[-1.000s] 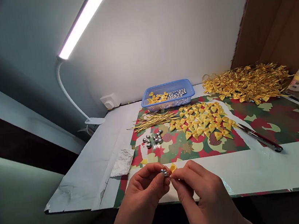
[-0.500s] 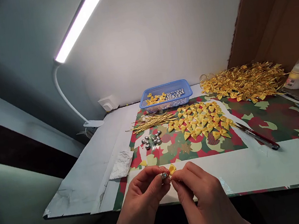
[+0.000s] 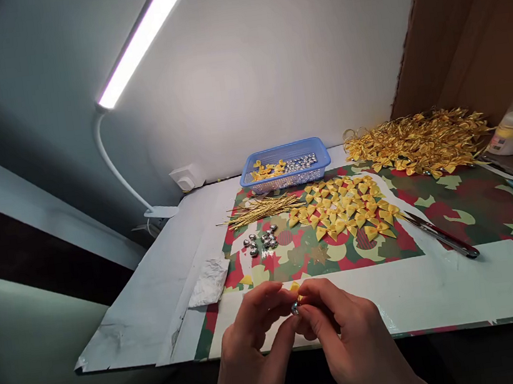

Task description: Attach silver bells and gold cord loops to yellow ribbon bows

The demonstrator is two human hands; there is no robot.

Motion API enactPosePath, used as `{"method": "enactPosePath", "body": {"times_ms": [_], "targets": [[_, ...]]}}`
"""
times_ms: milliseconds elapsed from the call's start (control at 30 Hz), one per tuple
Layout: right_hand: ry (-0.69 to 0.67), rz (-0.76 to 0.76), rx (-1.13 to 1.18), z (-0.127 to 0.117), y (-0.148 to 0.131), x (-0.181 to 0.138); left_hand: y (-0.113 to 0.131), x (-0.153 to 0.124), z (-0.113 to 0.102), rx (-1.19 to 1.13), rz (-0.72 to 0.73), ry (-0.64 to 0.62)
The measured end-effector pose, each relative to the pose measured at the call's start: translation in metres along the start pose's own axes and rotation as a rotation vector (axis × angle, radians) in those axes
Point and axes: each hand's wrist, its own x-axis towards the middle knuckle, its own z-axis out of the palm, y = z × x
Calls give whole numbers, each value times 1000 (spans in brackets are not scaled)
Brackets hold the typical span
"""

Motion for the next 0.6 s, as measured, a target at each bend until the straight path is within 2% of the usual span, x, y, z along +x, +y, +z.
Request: {"method": "enactPosePath", "body": {"times_ms": [167, 233, 300, 367, 433, 533, 600], "targets": [[-34, -39, -121, -3, 5, 1, -1, -1, -2, 201, 150, -66], [-45, -102, -213, -5, 8, 3, -2, 0, -2, 263, 195, -81], [18, -194, -299, -10, 8, 6, -5, 0, -3, 316, 221, -71], [145, -273, -324, -16, 3, 10, -10, 1, -3, 363, 226, -39], [229, -282, -222, -22, -7, 12, -14, 2, -3, 414, 219, -10], [212, -229, 136, -29, -32, 10, -20, 2, -4, 471, 223, -6], [227, -252, 265, -34, -48, 5, -23, 3, -4, 482, 230, -16]]}}
